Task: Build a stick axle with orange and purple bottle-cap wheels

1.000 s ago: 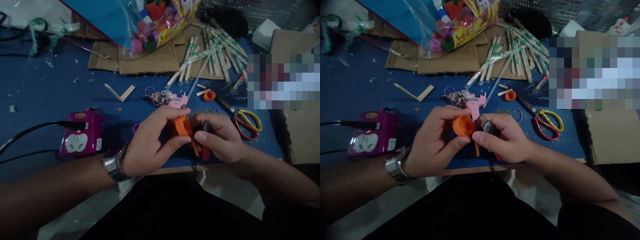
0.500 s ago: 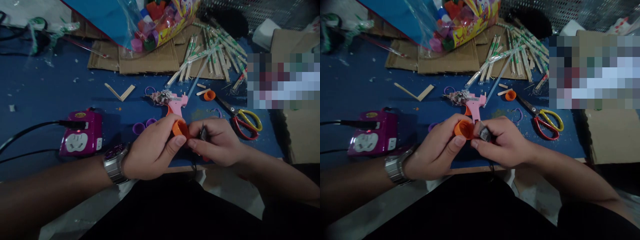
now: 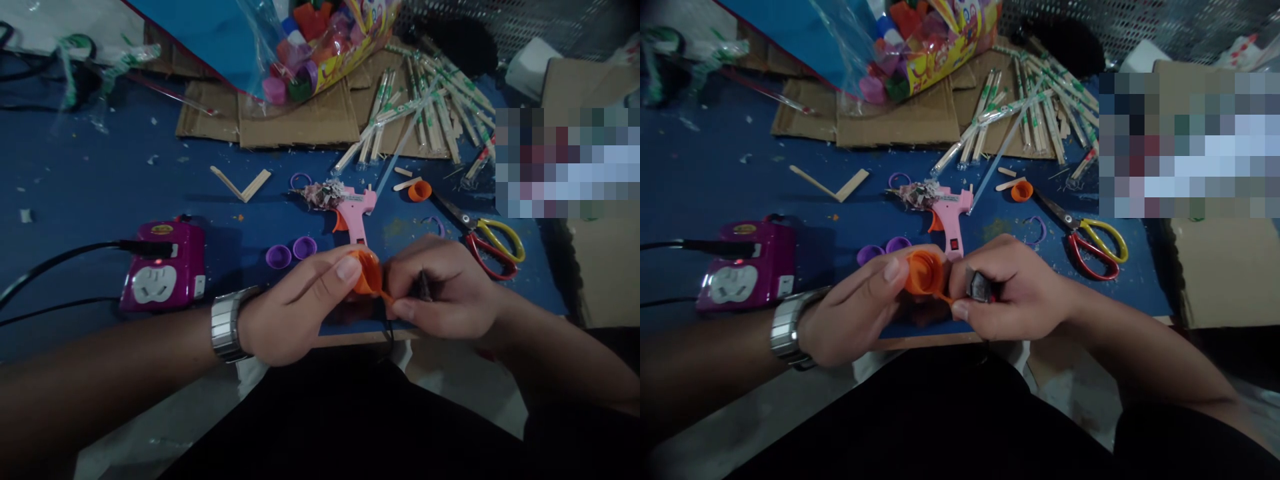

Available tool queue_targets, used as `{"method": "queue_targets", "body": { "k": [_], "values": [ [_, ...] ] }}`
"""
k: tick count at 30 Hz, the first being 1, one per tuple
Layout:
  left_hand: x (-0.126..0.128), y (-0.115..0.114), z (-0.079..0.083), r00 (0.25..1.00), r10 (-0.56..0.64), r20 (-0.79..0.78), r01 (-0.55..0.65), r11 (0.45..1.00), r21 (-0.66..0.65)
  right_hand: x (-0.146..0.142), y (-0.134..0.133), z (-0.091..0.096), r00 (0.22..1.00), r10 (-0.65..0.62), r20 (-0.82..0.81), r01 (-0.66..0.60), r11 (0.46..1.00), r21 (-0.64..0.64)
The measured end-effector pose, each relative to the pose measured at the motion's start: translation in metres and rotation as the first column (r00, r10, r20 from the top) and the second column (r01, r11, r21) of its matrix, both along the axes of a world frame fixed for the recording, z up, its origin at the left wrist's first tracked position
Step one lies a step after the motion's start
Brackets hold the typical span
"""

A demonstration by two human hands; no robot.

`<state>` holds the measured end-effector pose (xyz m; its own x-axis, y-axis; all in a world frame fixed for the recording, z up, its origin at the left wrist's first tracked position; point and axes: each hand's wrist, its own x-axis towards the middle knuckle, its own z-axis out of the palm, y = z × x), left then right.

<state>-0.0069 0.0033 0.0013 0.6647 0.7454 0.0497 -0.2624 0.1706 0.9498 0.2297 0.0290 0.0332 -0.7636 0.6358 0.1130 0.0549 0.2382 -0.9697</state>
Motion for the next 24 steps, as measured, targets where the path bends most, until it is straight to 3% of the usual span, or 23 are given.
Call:
{"method": "queue_targets", "body": {
  "k": [2, 4, 8, 13, 19, 21, 24],
  "values": [
    [0.000, 0.002, 0.001, 1.000, 0.001, -0.018, 0.000, 0.998, 0.059, -0.001, 0.000, 0.000, 1.000, 0.004, 0.008, -0.004, 1.000, 0.004],
    [0.000, 0.005, 0.001, 0.993, 0.098, -0.069, -0.080, 0.972, 0.220, -0.002, 0.000, 0.000, 1.000, -0.004, 0.030, 0.003, 1.000, 0.029],
    [-0.001, 0.010, -0.003, 0.947, 0.287, -0.142, -0.180, 0.845, 0.504, -0.005, 0.002, -0.003, 0.994, -0.081, 0.070, 0.073, 0.991, 0.113],
    [-0.004, 0.011, -0.006, 0.885, 0.379, -0.269, -0.114, 0.738, 0.665, -0.007, 0.002, -0.004, 0.967, -0.206, 0.150, 0.173, 0.963, 0.208],
    [-0.001, 0.013, -0.010, 0.812, 0.537, -0.229, -0.123, 0.541, 0.832, -0.007, -0.001, -0.004, 0.948, -0.284, 0.142, 0.260, 0.951, 0.170],
    [0.000, 0.012, -0.009, 0.811, 0.523, -0.264, -0.092, 0.558, 0.825, -0.007, -0.002, -0.004, 0.960, -0.254, 0.118, 0.239, 0.962, 0.131],
    [0.000, 0.009, -0.005, 0.818, 0.467, -0.337, -0.060, 0.651, 0.756, -0.008, -0.002, -0.004, 0.975, -0.201, 0.091, 0.188, 0.973, 0.131]
  ]
}}
